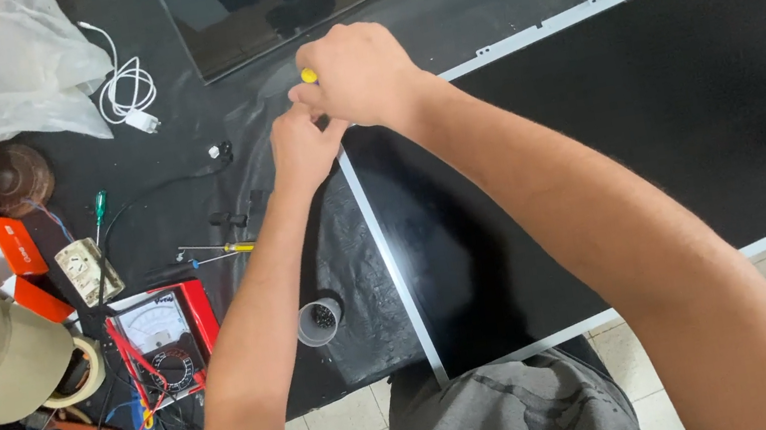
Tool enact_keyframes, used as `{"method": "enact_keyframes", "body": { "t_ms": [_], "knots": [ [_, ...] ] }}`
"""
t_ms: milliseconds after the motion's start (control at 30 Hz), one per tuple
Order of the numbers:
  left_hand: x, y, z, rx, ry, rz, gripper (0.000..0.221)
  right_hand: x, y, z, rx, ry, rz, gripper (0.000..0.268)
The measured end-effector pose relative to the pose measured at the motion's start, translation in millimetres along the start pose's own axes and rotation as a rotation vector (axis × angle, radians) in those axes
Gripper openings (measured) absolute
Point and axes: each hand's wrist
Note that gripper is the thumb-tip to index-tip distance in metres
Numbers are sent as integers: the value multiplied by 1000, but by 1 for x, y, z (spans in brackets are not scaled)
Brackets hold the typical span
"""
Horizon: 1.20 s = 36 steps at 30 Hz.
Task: Removing the plastic bezel or frame from an LCD screen using a prying tool on a repair bench.
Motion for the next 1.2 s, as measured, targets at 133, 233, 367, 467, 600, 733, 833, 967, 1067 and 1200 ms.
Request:
{"method": "enact_keyframes", "body": {
  "t_ms": [133,233,367,467,600,733,833,967,1067,1200],
  "knots": [
    [-2,-4,-6,-177,-63,-116,39,-1,0,-1,30,-30,-52,39],
    [-1,-17,-15,-36,-66,4,50,0,2,-2,36,-25,-59,44],
    [-1,-2,1,-22,48,0,40,-3,4,-4,-21,-13,-46,54],
    [0,13,12,-213,-29,-166,28,-2,3,-6,-8,-51,-44,43],
    [1,-7,-5,-105,-45,-62,40,-3,1,-2,3,-1,-9,33],
    [1,8,19,54,76,-11,44,-5,4,-6,37,7,-15,34],
    [-1,19,26,-107,80,-165,33,-6,5,-6,63,-1,-20,33],
    [-3,-6,-7,38,-28,-44,49,-3,2,-1,114,14,-13,36],
    [-3,21,31,51,114,-100,38,-5,2,-3,115,44,11,34],
    [-5,15,16,-79,17,-151,27,-6,6,-7,157,96,54,38]
  ]
}}
Point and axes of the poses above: each hand's wrist, its own x-axis towards the middle knuckle, its own y-axis out of the back of the hand, z = x × y, and after that the axes turned 6 degrees about -y, right-handed
